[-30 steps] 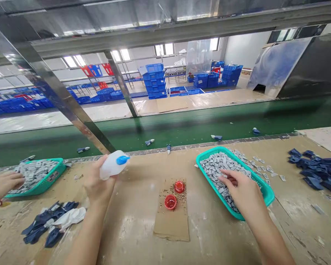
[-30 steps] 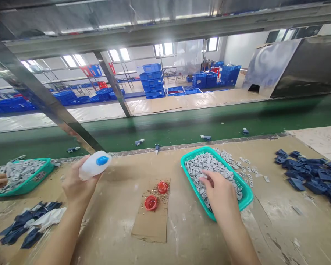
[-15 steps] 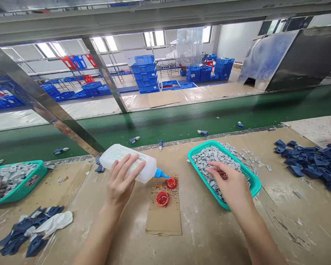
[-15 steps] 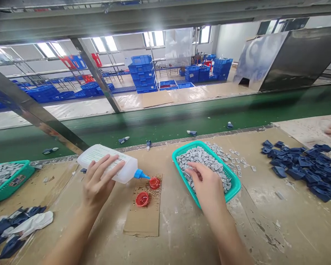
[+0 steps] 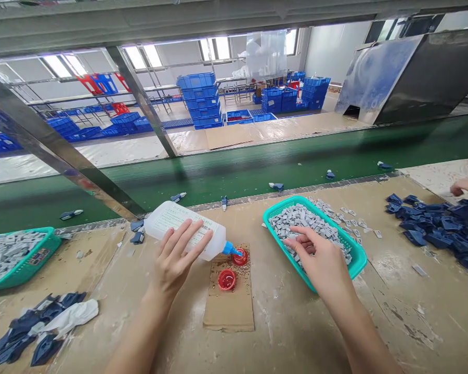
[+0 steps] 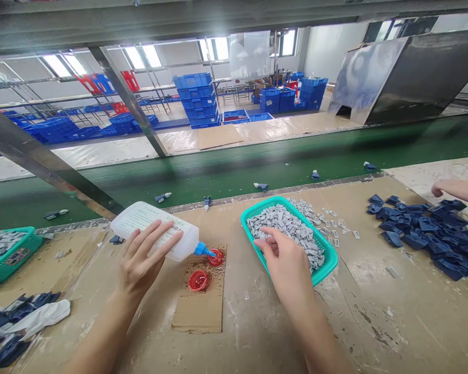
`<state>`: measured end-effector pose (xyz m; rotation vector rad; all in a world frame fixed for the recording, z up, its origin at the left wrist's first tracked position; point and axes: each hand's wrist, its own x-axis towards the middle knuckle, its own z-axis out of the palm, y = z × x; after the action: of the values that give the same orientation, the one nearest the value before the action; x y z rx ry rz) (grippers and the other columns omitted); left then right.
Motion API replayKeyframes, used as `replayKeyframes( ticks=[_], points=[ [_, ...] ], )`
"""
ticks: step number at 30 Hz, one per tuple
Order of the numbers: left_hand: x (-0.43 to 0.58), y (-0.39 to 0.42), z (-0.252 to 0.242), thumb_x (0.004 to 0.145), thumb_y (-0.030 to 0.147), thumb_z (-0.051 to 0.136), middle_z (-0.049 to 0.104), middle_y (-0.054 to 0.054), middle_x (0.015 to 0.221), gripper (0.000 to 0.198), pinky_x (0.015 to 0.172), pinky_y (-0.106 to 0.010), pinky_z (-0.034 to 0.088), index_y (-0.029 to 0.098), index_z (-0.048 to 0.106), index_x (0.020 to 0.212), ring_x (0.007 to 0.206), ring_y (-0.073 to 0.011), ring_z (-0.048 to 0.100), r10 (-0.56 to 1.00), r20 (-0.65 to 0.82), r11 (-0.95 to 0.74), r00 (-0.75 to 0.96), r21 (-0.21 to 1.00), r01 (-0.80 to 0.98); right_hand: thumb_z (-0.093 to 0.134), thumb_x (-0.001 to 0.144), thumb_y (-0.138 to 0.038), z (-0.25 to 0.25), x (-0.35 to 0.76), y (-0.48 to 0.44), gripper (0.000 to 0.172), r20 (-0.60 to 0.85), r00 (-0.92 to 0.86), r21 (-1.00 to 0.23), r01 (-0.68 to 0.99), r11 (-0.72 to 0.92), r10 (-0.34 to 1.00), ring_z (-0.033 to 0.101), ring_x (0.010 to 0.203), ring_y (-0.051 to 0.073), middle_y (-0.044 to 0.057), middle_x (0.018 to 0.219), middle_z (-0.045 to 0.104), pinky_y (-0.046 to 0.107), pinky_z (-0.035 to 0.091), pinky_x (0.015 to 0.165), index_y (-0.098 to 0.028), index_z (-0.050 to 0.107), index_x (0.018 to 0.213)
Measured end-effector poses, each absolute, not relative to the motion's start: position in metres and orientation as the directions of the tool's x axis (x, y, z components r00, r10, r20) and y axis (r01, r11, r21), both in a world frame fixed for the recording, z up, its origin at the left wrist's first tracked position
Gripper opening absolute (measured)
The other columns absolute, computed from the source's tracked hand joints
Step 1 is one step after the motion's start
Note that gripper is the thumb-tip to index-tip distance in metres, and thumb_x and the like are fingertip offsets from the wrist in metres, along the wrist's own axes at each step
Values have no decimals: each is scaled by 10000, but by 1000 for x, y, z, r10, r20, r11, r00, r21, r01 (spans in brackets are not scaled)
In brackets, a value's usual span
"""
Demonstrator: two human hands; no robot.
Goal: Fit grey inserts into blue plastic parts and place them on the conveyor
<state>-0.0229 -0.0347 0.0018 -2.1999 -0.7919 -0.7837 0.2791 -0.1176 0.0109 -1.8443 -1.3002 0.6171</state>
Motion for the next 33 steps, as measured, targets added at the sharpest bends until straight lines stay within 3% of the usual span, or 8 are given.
replayKeyframes(
  ticks=[5, 9, 14, 24, 29, 33],
  points=[
    [-24, -34, 1, 817, -8, 501, 614, -73, 1247, 516, 1061, -394, 319, 272, 567, 1246, 1219, -217, 512, 333, 721, -616, 608, -322, 719, 561, 827, -393, 16, 279, -119, 254, 40, 348, -821, 546, -168, 937, 613, 710, 196, 20, 817, 680, 306, 481, 646, -262, 656, 1024],
    [-27, -33, -1, 819, -7, 509, 625, -66, 1232, 596, 1063, -405, 319, 257, 448, 1350, 1218, -216, 513, 347, 734, -638, 583, -271, 721, 562, 825, -372, 16, 279, -117, 242, 52, 348, -822, 547, -158, 936, 615, 707, 194, 17, 822, 683, 307, 481, 650, -262, 656, 1019],
    [-29, -34, -2, 790, -24, 556, 625, -59, 1226, 688, 1070, -420, 303, 259, 369, 1389, 1215, -219, 515, 317, 750, -635, 580, -286, 718, 590, 808, -386, 12, 278, -117, 242, 57, 362, -831, 533, -157, 930, 620, 684, 182, 8, 792, 688, 299, 487, 642, -260, 659, 1002],
    [-29, -35, -1, 827, 14, 500, 616, -44, 1233, 600, 1084, -386, 283, 260, 403, 1367, 1223, -196, 504, 294, 740, -615, 605, -338, 712, 616, 795, -410, 8, 264, -118, 223, 127, 318, -894, 447, -30, 940, 617, 651, 185, 33, 760, 694, 300, 507, 634, -225, 698, 890],
    [-27, -32, -2, 788, 4, 544, 631, -49, 1224, 702, 1044, -399, 349, 272, 344, 1405, 1194, -210, 536, 374, 786, -595, 493, -205, 777, 539, 865, -339, 5, 252, -119, 232, 163, 216, -931, 358, 77, 963, 635, 791, 193, 46, 903, 695, 306, 505, 716, -231, 699, 994],
    [-29, -31, -2, 750, 7, 569, 648, -70, 1199, 690, 1022, -413, 381, 262, 404, 1370, 1161, -231, 560, 462, 810, -573, 360, -37, 819, 584, 838, -360, -5, 231, -118, 231, 57, 158, -982, 189, 26, 986, 649, 792, 198, 57, 873, 701, 302, 522, 696, -203, 688, 973]
  ],
)
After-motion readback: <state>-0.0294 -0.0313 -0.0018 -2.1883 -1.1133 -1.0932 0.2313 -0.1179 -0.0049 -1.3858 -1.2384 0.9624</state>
